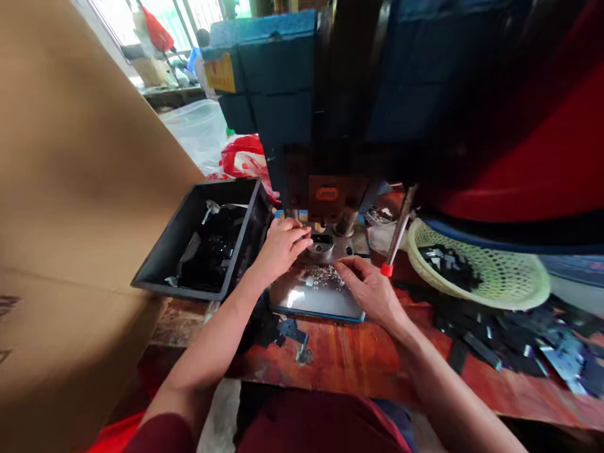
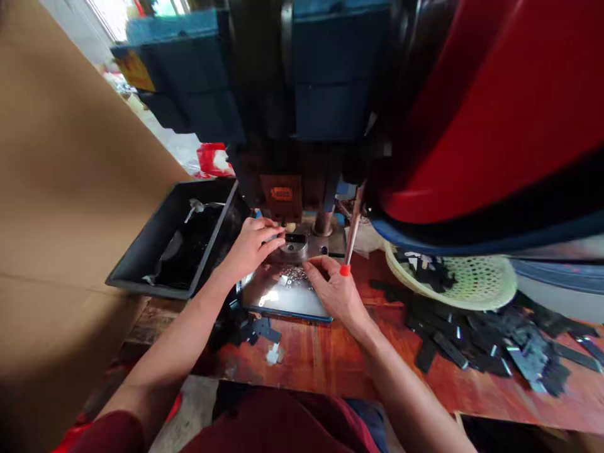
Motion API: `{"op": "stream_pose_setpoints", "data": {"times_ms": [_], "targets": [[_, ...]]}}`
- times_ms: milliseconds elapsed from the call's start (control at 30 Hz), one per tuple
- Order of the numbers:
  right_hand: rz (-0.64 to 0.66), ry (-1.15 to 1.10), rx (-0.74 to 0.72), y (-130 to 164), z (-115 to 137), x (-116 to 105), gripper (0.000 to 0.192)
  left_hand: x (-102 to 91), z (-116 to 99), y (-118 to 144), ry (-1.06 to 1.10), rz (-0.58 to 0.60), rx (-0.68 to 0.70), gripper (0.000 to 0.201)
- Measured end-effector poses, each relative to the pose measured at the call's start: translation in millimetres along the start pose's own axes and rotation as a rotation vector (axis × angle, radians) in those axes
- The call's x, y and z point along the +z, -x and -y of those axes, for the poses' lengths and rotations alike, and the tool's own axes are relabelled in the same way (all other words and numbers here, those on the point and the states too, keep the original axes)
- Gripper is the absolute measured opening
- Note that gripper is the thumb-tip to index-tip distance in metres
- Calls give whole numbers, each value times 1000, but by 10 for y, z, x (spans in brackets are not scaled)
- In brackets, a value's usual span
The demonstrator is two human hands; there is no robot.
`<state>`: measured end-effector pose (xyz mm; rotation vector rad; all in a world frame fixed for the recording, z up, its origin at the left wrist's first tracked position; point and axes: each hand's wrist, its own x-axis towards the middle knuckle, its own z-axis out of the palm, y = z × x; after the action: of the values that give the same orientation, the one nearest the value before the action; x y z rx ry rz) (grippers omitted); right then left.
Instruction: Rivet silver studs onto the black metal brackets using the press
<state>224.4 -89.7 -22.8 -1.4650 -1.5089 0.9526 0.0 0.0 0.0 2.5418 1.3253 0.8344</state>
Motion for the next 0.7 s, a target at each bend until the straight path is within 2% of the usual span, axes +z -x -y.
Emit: {"op": "stream_pose_setpoints", "data": {"times_ms": [233,567,700], "targets": [[-39,21,-29,38,-104,-19,42,8,-119,105,-17,-73,108,27],[-54,23,-34,42,-120,-21,42,16,-112,123,-41,-57,111,27],[-198,-117,-11,59,-119,-214,49,-22,-120,131,-28,-114,108,25]]}}
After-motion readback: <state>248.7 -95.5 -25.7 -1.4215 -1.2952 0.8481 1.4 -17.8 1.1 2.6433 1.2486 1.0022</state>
